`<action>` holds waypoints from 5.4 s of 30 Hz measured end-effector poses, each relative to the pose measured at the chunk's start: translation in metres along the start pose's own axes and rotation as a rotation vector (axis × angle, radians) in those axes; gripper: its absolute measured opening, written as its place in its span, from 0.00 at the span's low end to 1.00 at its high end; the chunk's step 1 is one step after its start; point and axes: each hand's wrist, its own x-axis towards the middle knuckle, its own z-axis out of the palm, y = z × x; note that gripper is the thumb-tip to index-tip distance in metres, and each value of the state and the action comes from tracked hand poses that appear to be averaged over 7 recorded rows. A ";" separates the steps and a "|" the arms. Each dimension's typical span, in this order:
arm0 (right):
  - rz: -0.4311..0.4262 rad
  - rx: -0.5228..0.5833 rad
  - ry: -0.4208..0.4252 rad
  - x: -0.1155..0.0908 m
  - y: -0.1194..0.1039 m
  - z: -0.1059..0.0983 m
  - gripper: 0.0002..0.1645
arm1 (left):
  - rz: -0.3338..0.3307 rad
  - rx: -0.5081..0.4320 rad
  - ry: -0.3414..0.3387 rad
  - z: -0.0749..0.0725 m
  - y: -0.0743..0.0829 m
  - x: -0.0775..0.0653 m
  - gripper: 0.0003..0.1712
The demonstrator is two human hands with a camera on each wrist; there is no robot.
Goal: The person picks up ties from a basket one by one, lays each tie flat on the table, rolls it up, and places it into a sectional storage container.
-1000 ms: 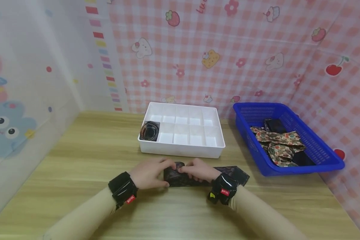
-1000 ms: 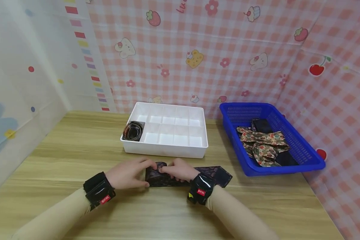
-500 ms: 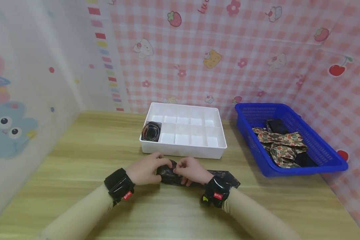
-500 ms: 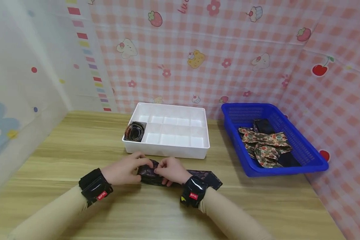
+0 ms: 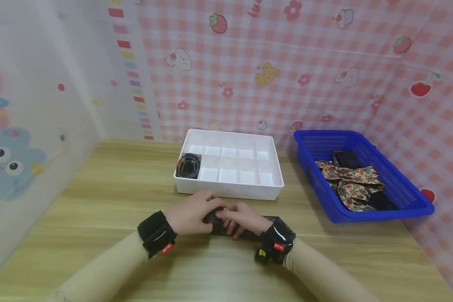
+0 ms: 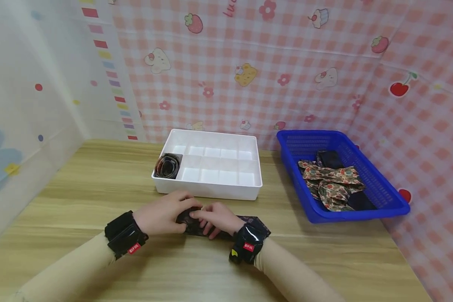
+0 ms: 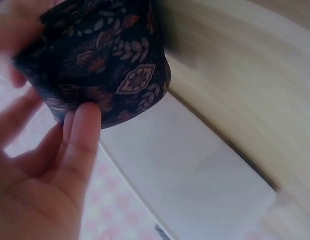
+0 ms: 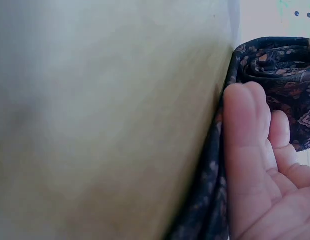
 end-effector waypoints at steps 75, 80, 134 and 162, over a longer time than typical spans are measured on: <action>-0.085 -0.145 0.143 -0.006 -0.003 -0.004 0.25 | -0.214 -0.123 0.105 0.020 0.002 -0.025 0.28; -0.012 -0.072 0.118 -0.013 0.005 -0.020 0.34 | -0.182 -0.139 0.139 0.021 0.013 -0.016 0.31; -0.205 -0.676 0.181 -0.049 0.011 -0.037 0.30 | -0.139 0.072 -0.182 0.036 0.042 0.038 0.38; -0.097 0.079 0.003 -0.027 0.023 -0.015 0.19 | -0.266 0.296 0.029 0.045 0.035 0.019 0.33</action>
